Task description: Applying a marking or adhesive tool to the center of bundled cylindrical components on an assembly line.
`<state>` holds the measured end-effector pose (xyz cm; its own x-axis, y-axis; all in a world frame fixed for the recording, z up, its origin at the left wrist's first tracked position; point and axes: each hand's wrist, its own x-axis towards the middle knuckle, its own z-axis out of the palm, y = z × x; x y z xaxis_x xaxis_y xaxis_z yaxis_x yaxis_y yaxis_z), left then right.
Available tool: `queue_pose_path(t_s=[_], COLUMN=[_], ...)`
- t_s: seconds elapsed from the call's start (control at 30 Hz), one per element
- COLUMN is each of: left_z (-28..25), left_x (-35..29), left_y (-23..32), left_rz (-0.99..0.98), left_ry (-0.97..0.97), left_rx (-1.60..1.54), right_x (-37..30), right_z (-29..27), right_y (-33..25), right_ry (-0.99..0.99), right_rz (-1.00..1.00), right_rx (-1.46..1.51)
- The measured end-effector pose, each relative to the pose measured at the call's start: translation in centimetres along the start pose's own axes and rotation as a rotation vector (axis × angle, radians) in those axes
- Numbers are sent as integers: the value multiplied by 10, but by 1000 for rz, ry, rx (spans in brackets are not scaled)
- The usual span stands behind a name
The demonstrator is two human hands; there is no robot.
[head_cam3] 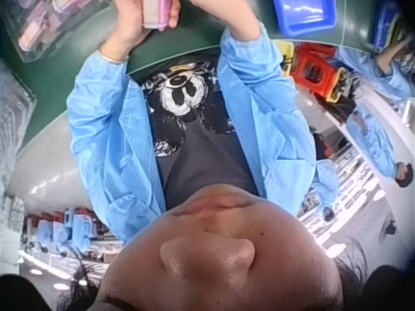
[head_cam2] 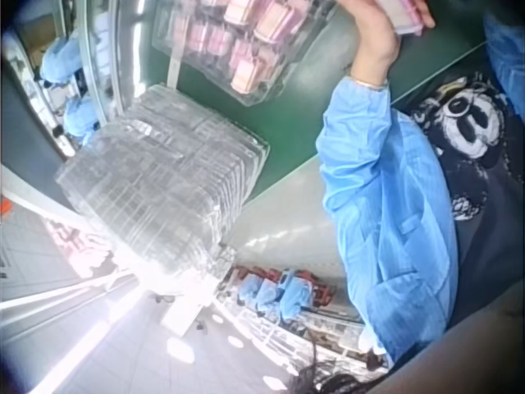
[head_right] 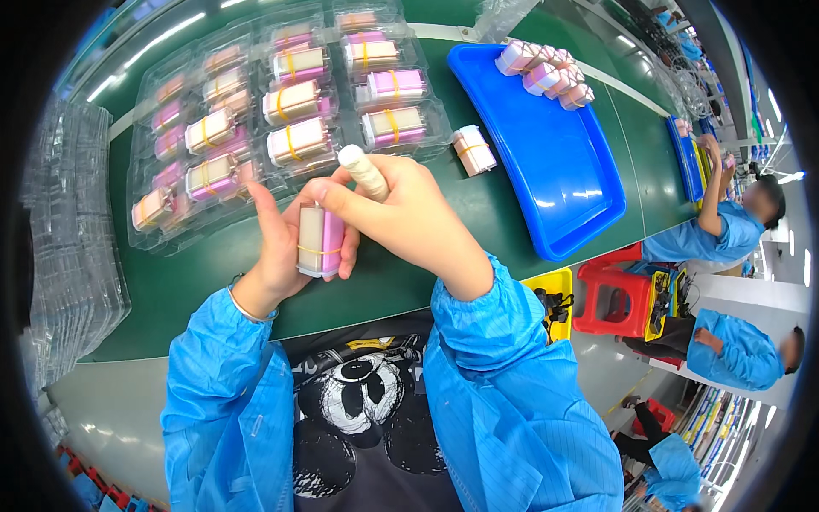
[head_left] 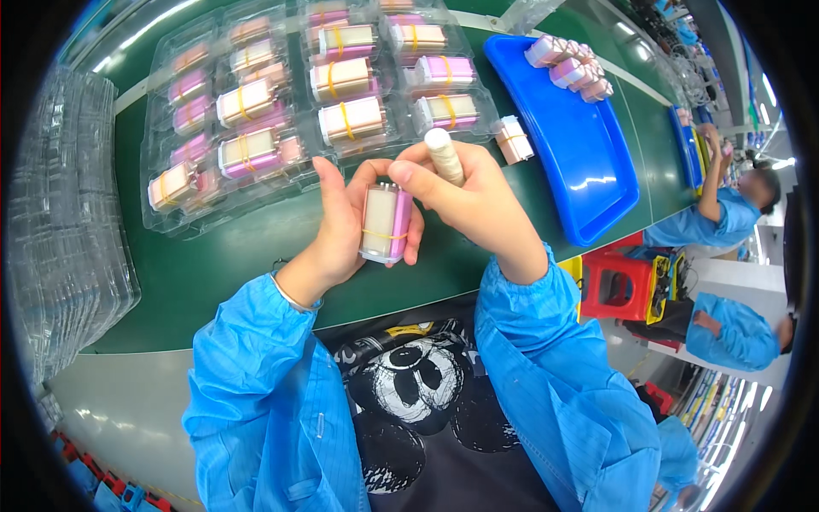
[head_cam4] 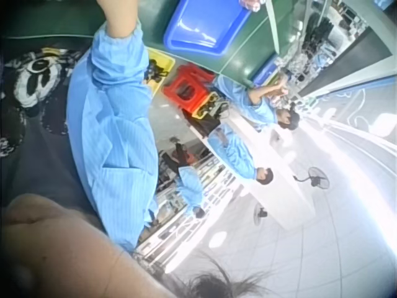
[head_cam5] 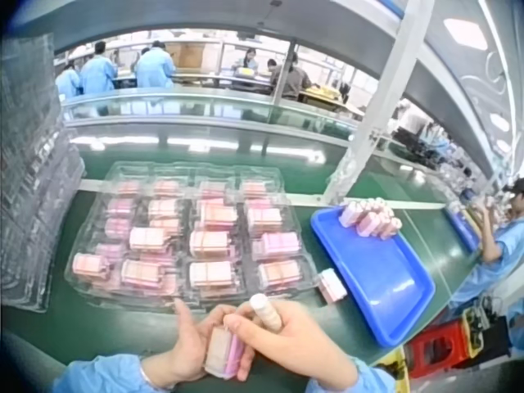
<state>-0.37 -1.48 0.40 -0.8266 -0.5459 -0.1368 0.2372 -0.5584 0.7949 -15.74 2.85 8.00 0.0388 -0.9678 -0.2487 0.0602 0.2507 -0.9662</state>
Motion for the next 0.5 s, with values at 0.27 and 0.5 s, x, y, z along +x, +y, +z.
queue_pose_path(t_s=[0.27, 0.5], left_z=[4, 9], left_x=[-5, -9], left_y=[8, 21], left_rz=[-98, -19], left_ry=[185, 101], left_rx=[162, 238], right_x=[2, -31], right_z=[-10, -44], right_y=[5, 9], right_ry=[-1, 80], right_rz=[90, -24], right_rx=[-273, -109])
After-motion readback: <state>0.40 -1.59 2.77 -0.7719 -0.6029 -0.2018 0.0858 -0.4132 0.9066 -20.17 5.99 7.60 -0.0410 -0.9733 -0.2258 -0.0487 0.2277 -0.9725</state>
